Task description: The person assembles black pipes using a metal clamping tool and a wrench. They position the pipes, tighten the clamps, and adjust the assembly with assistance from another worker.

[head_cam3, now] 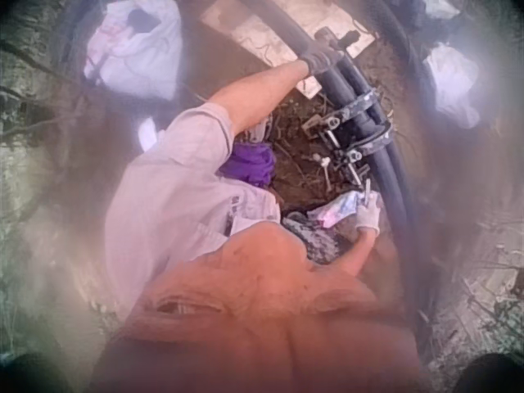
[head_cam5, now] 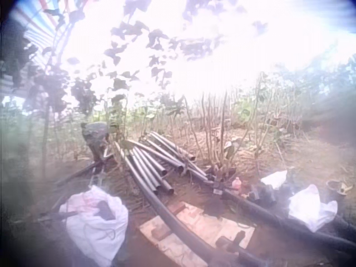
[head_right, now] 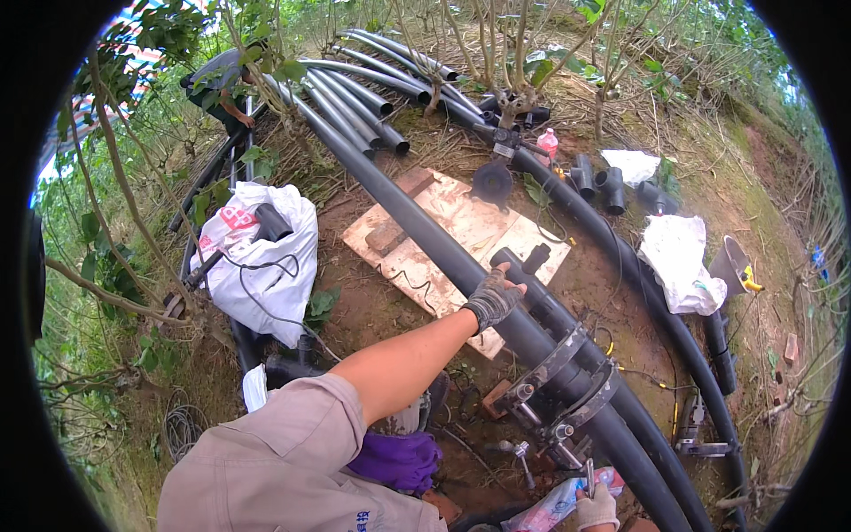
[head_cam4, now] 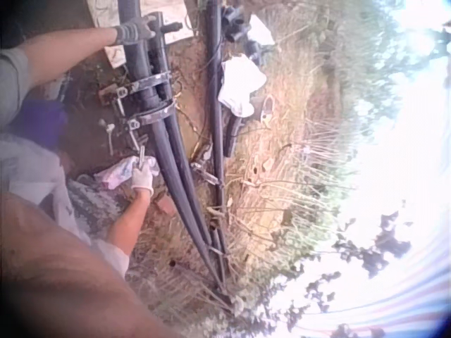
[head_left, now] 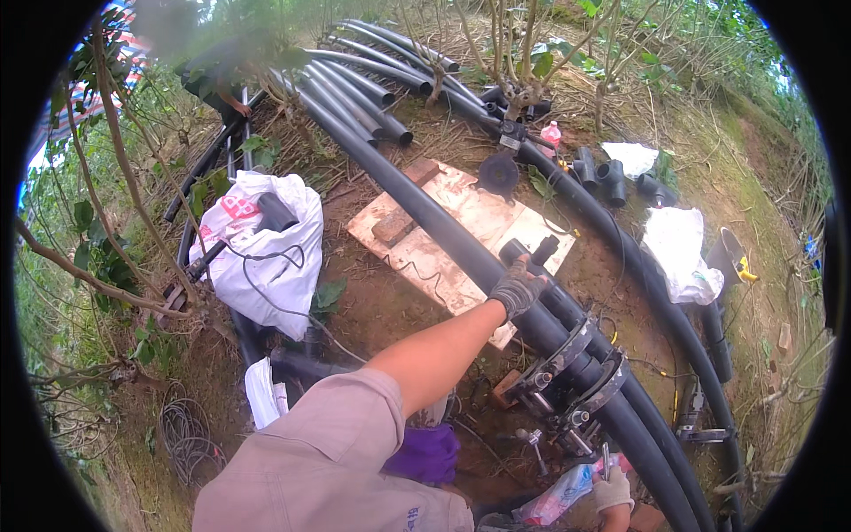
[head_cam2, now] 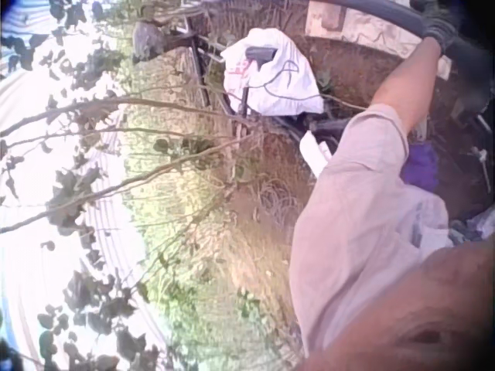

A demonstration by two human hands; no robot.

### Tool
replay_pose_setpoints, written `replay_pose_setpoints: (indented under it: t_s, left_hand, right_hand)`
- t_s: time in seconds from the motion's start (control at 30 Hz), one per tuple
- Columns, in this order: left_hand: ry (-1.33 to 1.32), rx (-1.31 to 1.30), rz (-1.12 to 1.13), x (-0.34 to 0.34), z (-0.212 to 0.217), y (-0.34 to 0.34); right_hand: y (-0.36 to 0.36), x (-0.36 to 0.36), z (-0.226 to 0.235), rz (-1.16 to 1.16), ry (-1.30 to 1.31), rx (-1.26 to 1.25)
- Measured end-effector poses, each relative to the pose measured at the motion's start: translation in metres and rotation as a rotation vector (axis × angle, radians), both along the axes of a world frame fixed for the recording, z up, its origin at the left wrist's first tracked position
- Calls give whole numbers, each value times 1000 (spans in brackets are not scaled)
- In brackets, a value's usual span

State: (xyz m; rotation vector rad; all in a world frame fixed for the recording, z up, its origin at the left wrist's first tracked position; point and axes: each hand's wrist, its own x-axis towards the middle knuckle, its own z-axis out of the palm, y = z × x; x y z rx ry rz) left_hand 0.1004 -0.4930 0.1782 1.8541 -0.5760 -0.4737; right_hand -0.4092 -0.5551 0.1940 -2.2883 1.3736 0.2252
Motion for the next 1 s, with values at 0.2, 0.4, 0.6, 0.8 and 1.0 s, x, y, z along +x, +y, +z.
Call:
replay_pose_setpoints:
  t_s: [0.2,0.4,0.6,0.8,1.0]
  left_hand:
    - [22,-29,-1,2,8,14]
    - [10,-45,-5,1,0,8]
    - [-7,-25,-3,1,4,9]
    - [-19,-25,-13,2,1,8]
    - [2,-15,-20,-1,4,9]
  right_hand:
    - [-11,-15,-18,31,13,-107]
    - [-10,-6,-12,2,-16,-63]
    - [-17,-14,-22,19,-14,-62]
    - [-20,-17,-26,21,-27,-59]
    - [-16,-13,-18,-1,29,-45]
